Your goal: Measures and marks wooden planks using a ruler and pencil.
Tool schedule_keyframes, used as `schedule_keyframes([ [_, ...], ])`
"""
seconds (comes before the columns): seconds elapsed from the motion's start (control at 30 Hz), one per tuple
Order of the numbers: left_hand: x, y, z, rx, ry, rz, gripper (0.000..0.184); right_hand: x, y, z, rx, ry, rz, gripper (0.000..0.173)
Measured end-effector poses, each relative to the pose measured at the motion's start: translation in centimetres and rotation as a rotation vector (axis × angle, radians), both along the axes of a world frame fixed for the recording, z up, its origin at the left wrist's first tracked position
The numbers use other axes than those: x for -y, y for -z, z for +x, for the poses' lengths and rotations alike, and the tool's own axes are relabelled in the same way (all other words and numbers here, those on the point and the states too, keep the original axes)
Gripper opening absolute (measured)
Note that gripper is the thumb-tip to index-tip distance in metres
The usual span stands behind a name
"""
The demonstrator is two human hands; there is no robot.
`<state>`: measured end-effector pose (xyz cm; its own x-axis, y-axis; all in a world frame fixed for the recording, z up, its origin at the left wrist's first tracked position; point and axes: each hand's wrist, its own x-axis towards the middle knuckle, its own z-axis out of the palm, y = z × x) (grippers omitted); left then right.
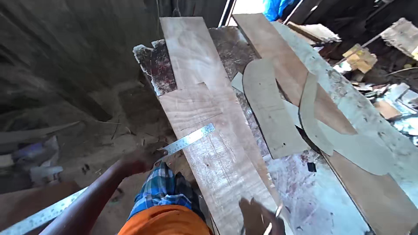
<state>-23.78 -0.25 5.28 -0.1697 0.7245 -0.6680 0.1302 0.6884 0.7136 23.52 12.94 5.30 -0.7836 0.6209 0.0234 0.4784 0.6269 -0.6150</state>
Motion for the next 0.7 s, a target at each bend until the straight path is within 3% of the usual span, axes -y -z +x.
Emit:
schedule_keyframes([
  [0.07, -0.8, -0.4, -0.3, -0.007, 0.031, -0.009, 0.037, -3.8, -1.0, -6.9, -0.019, 0.022, 0.125, 0.093],
  [0.13, -1.6, -0.3, -0.7, 0.011, 0.041, 0.003, 0.037, -7.5, -0.6, -13.3, -0.078, 0.028, 0.263, 0.055],
  [0.2, -2.2, 0.0, -0.9, 0.032, 0.055, 0.024, 0.035, -10.6, 0.1, -19.0, -0.142, 0.051, 0.200, 0.035],
  [0.37, -3.1, 0.1, -1.3, 0.057, 0.059, 0.074, 0.032, -14.4, 2.6, -28.5, -0.304, 0.107, 0.016, 0.026],
  [0.53, -3.4, 0.6, -1.7, 0.167, 0.015, 0.038, 0.029, -14.5, 4.1, -28.6, -0.292, 0.100, 0.097, 0.026],
  [0.7, -3.9, 1.7, -2.3, 0.266, 0.029, 0.207, 0.023, -14.9, 3.8, -27.8, -0.254, 0.086, 0.052, 0.027],
])
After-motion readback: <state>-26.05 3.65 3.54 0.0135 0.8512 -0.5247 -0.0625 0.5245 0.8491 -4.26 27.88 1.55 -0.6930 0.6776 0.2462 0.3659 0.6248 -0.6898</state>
